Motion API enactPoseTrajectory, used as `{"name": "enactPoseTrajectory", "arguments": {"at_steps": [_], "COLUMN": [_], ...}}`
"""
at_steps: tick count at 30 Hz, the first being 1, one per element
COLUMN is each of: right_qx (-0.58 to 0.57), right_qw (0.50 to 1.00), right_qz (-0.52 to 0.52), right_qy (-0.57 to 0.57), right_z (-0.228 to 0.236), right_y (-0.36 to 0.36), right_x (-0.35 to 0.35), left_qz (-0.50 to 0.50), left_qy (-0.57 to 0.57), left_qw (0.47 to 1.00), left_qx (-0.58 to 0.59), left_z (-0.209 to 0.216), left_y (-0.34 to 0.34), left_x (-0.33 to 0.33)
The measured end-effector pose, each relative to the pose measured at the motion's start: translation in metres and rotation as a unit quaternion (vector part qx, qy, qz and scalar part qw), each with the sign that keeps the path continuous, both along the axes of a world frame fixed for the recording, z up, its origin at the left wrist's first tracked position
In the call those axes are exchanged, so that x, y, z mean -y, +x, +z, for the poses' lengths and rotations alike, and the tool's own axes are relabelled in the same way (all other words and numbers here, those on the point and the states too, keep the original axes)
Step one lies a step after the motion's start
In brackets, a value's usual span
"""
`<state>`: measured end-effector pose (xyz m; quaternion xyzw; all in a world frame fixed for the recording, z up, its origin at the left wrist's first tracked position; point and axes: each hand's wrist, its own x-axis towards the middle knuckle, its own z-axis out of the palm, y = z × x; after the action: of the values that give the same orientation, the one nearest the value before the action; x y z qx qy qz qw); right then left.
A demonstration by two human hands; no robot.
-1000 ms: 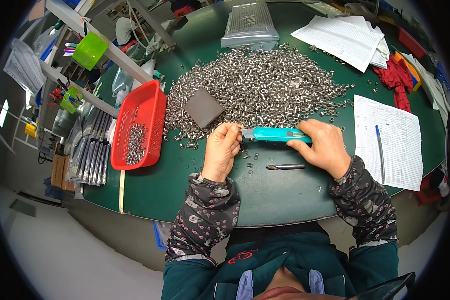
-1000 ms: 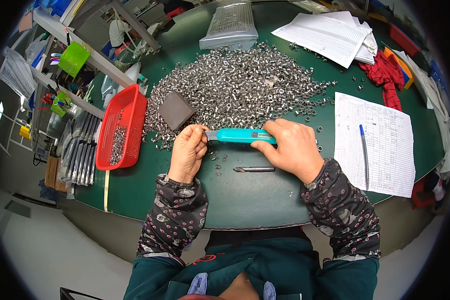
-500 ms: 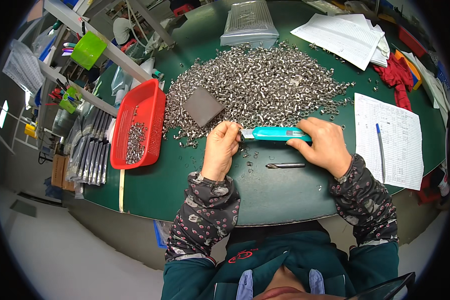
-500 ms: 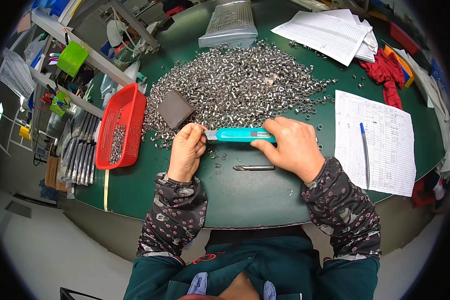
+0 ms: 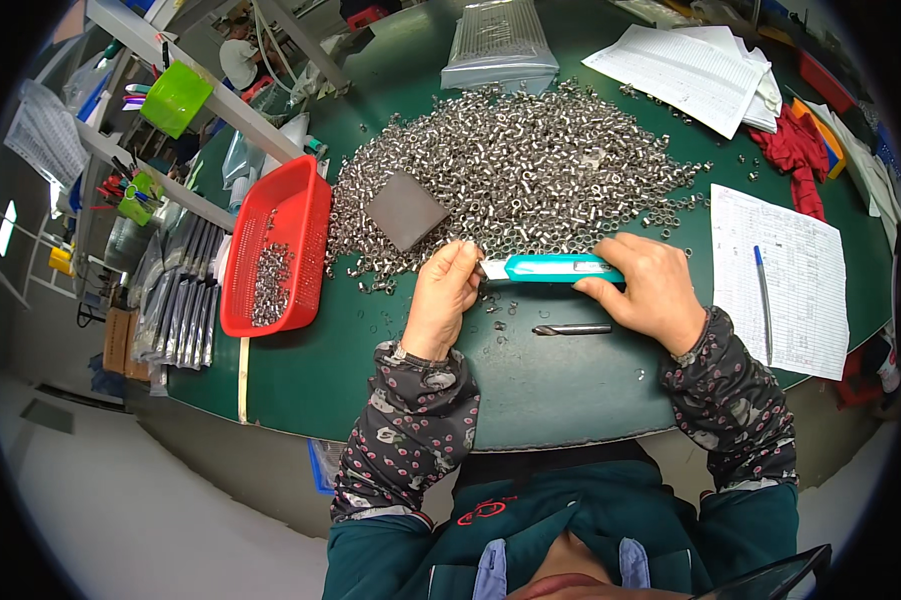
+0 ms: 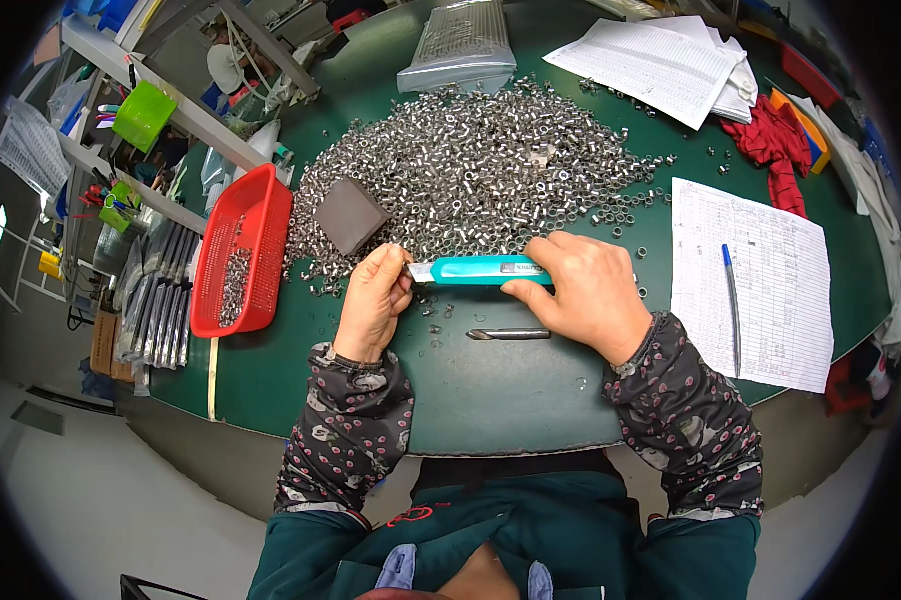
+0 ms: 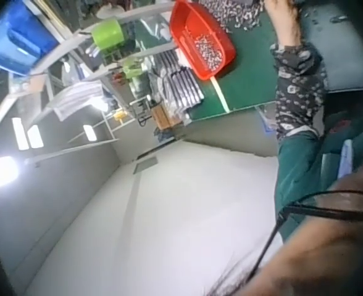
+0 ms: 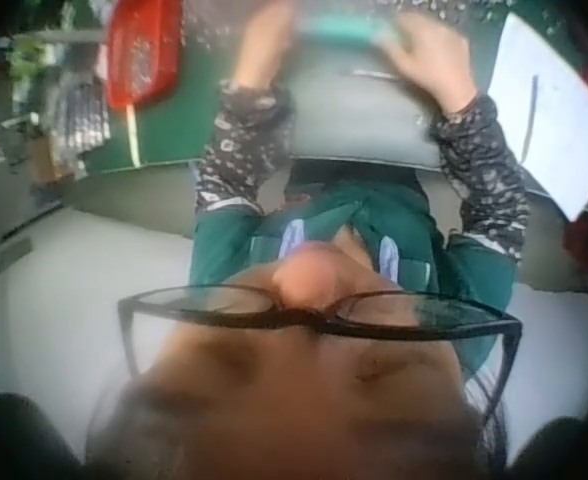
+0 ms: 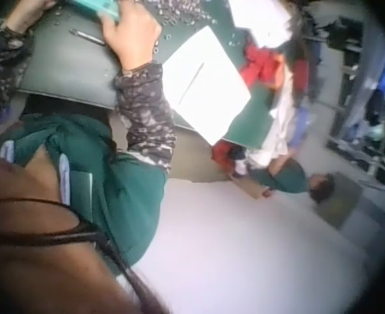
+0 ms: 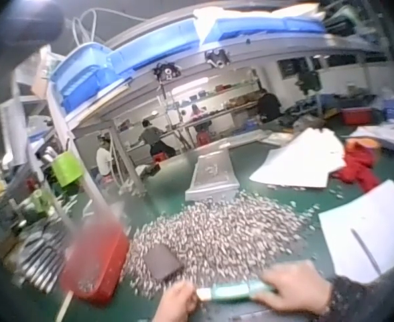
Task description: Deburring small metal components using a utility knife at a workbench.
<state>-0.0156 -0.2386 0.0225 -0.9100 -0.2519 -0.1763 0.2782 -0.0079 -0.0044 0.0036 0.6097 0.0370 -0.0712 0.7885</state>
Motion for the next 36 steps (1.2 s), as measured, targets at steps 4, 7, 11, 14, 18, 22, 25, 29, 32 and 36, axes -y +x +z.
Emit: {"name": "enactPoseTrajectory", "arguments": {"at_steps": [4, 7, 11, 14, 18, 22, 25, 29, 32, 36], "right_qx": [0.001, 0.011, 0.009, 0.016, 0.039, 0.057, 0.083, 0.109, 0.144, 0.166], "right_qw": [1.0, 1.0, 1.0, 1.0, 0.999, 0.998, 0.995, 0.992, 0.988, 0.984], "right_qz": [0.004, 0.01, 0.016, 0.018, 0.022, 0.037, 0.036, 0.031, 0.03, 0.028], "right_qy": [0.006, 0.004, 0.0, -0.004, -0.011, -0.017, -0.028, -0.049, -0.053, -0.064], "right_z": [0.0, 0.0, 0.003, 0.004, 0.006, 0.007, 0.009, 0.013, 0.014, 0.016], "right_y": [-0.001, 0.0, -0.001, -0.001, -0.001, 0.0, -0.001, -0.001, -0.001, 0.0], "right_x": [0.001, 0.001, 0.001, 0.002, 0.002, 0.003, 0.004, 0.005, 0.006, 0.006], "left_qz": [-0.018, -0.054, -0.062, -0.079, -0.104, -0.135, -0.142, -0.141, -0.175, -0.19], "left_qy": [-0.007, -0.01, -0.01, -0.031, -0.035, -0.039, -0.032, -0.015, -0.024, -0.001], "left_qw": [1.0, 0.998, 0.997, 0.994, 0.989, 0.984, 0.981, 0.979, 0.975, 0.973], "left_qx": [-0.01, -0.017, -0.052, -0.061, -0.094, -0.113, -0.126, -0.145, -0.137, -0.129], "left_z": [0.003, 0.004, 0.008, 0.009, 0.009, 0.01, 0.01, 0.013, 0.011, 0.01], "left_y": [0.0, 0.0, 0.0, 0.0, 0.001, 0.0, 0.0, 0.001, 0.001, 0.001], "left_x": [-0.002, -0.006, -0.008, -0.009, -0.013, -0.016, -0.015, -0.014, -0.015, -0.015]}}
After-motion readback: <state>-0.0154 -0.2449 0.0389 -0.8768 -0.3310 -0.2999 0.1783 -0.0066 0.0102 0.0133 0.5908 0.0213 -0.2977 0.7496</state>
